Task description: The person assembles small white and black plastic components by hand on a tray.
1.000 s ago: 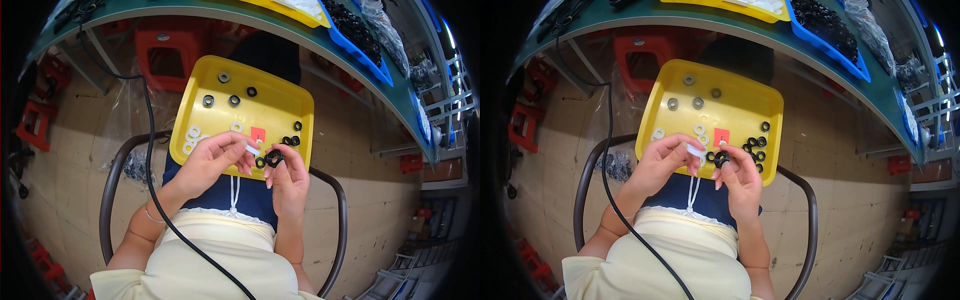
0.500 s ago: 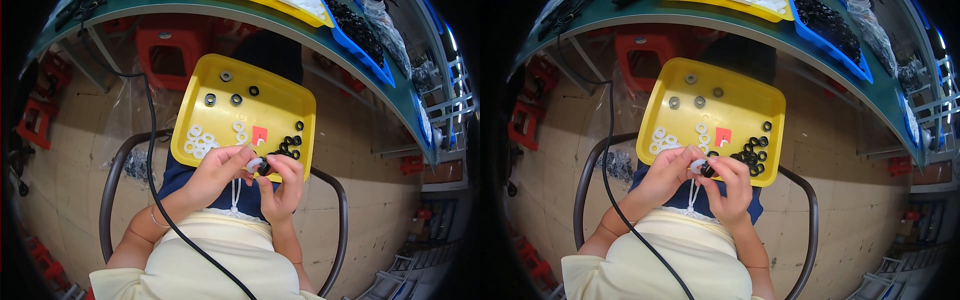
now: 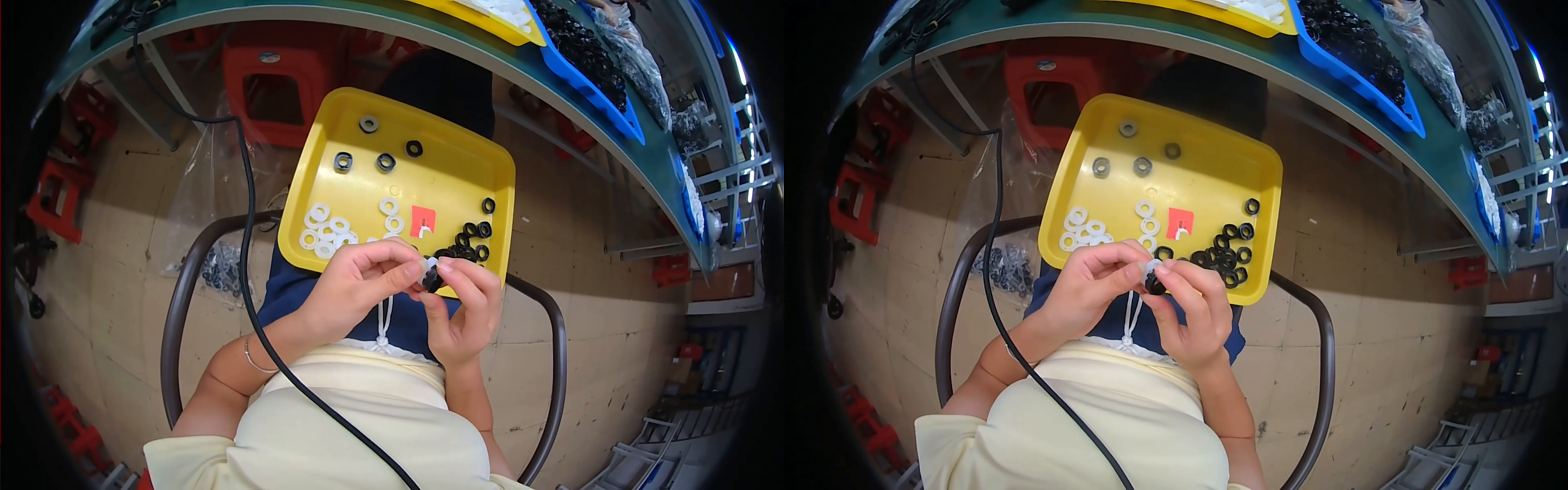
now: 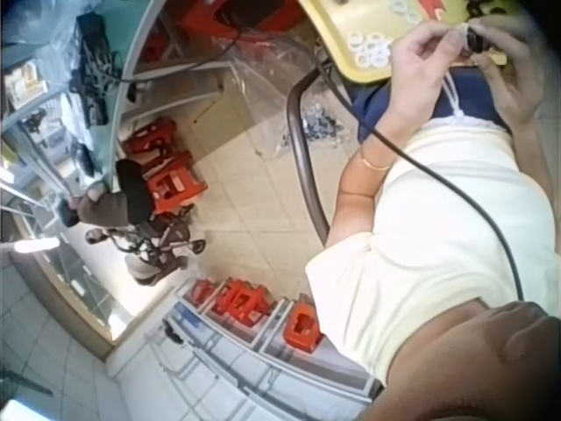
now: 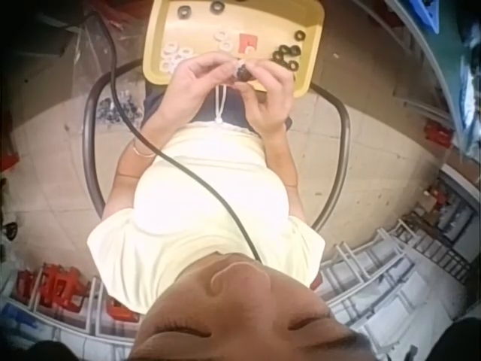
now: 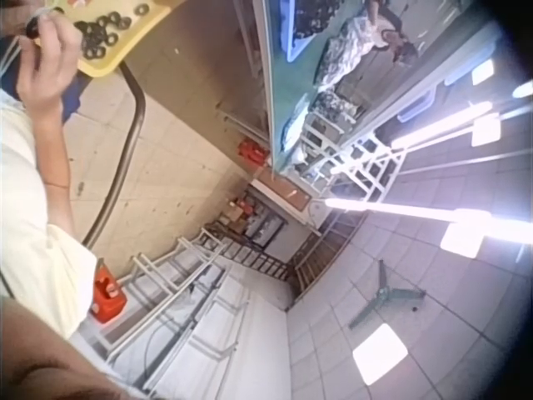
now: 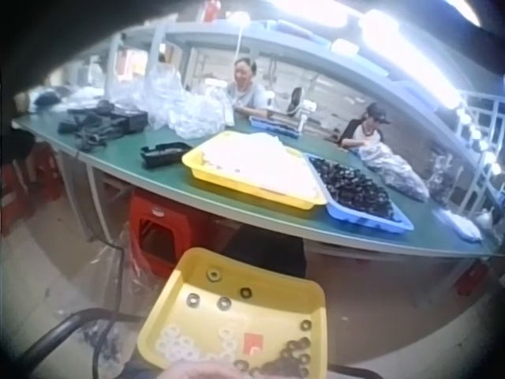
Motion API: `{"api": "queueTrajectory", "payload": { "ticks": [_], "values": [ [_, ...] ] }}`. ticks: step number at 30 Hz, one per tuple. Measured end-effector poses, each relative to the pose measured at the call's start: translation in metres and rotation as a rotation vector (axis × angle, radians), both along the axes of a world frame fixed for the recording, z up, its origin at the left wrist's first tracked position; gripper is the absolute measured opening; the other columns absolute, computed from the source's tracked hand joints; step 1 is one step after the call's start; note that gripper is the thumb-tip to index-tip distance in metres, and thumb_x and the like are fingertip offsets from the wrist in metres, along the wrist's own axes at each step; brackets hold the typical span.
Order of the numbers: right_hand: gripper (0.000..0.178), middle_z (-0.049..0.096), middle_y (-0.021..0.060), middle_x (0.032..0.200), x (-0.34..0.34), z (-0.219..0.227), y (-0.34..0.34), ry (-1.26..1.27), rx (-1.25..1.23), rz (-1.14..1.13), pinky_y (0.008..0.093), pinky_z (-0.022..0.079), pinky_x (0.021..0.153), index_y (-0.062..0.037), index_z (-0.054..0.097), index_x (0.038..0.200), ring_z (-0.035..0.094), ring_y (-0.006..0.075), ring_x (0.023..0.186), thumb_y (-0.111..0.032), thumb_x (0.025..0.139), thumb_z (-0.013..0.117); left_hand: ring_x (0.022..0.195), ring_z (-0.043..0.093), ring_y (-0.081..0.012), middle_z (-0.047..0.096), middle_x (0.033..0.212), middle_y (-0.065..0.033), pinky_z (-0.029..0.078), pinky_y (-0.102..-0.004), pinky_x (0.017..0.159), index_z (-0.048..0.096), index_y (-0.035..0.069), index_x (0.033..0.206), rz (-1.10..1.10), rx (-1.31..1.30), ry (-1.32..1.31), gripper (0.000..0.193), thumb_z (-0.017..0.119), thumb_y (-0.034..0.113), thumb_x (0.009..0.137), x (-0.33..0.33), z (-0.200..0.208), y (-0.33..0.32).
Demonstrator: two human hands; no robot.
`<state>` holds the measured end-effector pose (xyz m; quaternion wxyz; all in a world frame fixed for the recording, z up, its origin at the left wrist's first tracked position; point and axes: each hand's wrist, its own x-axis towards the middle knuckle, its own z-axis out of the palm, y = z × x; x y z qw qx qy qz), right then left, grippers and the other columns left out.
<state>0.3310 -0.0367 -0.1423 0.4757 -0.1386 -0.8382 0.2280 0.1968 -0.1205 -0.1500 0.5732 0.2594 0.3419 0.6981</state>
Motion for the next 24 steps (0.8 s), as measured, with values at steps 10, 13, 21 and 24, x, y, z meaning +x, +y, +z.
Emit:
{"api": "queueTrajectory", "payload": {
  "ticks": [10,13,21,24],
  "values": [
    [0.034,0.061,0.0143,0.098,0.002,0.004,0.000,0.032,-0.054,0.078,0.0296,0.051,0.066,-0.0020,0.063,0.104,0.061,0.0242,0.081,0.000,0.071,0.075,0.083,0.059,-0.0129,0.059,0.097,-0.0074,0.050,-0.0238,0.073,0.063,-0.004,0.097,0.022,0.105,0.227,0.014,0.062,0.007,0.089,-0.007,0.007,-0.003],
    [0.034,0.061,0.0141,0.097,0.003,0.007,-0.004,0.045,-0.057,0.079,0.0296,0.051,0.066,-0.0023,0.064,0.103,0.060,0.0238,0.081,0.000,0.071,0.076,0.083,0.060,-0.0134,0.062,0.096,-0.0088,0.051,-0.0234,0.072,0.063,-0.003,0.097,0.080,0.157,0.527,0.014,0.063,0.007,0.088,-0.011,0.009,-0.003],
    [0.032,0.063,0.0093,0.098,0.003,0.010,0.001,0.031,0.105,0.075,0.0298,0.050,0.066,-0.0044,0.067,0.097,0.058,0.0228,0.079,-0.004,0.067,0.078,0.080,0.061,-0.0133,0.062,0.093,-0.0086,0.051,-0.0236,0.072,0.063,-0.003,0.096,0.022,0.155,0.484,0.012,0.064,0.005,0.087,-0.011,0.009,-0.005],
    [0.031,0.065,0.0074,0.100,0.002,0.014,0.001,0.032,0.125,0.071,0.0298,0.050,0.068,-0.0053,0.068,0.095,0.058,0.0224,0.080,-0.005,0.065,0.078,0.079,0.061,-0.0126,0.062,0.090,-0.0075,0.050,-0.0240,0.074,0.061,-0.003,0.096,0.041,0.171,0.442,0.013,0.065,0.004,0.086,-0.007,0.015,-0.005]
  ]
}}
